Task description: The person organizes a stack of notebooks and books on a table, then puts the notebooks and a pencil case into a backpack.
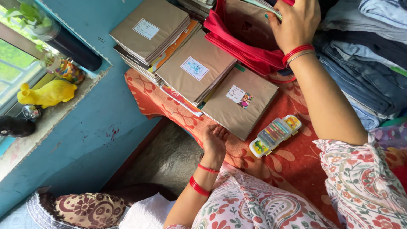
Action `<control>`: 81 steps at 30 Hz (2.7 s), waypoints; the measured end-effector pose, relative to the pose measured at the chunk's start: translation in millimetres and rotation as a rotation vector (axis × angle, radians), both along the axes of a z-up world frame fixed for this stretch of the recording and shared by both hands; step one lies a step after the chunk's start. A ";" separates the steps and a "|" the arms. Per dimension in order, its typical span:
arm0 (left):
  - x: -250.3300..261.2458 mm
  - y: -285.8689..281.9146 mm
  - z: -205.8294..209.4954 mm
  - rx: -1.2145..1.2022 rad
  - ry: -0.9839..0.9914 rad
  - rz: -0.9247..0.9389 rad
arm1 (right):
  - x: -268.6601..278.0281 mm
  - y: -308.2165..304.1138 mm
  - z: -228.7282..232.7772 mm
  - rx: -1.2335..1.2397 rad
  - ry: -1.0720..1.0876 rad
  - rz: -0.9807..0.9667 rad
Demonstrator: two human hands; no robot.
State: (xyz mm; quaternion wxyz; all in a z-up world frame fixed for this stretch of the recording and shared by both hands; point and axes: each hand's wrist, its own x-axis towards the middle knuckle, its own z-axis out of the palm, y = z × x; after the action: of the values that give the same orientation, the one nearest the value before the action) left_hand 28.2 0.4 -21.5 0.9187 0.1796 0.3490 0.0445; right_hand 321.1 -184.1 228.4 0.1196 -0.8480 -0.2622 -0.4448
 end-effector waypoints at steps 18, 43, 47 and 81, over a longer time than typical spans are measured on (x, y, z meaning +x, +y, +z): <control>56.3 -39.9 61.1 0.487 -0.202 -0.001 | -25.0 4.1 38.6 0.010 0.041 0.038; 26.5 125.2 419.7 2.675 -1.576 0.020 | -35.8 7.3 33.7 0.208 0.245 -0.020; 54.4 140.2 391.5 2.710 -1.619 -0.164 | -38.0 -1.5 49.9 -0.001 0.023 0.074; 310.5 26.4 339.8 2.484 -1.061 -0.629 | -36.7 -31.2 -9.4 0.555 0.282 0.053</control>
State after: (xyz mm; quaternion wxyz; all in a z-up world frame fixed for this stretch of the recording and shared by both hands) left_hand 338.6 26.8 318.3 0.1514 0.9029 -0.3608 0.1783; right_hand 284.4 -215.3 219.1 0.3930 -0.8293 -0.1335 -0.3741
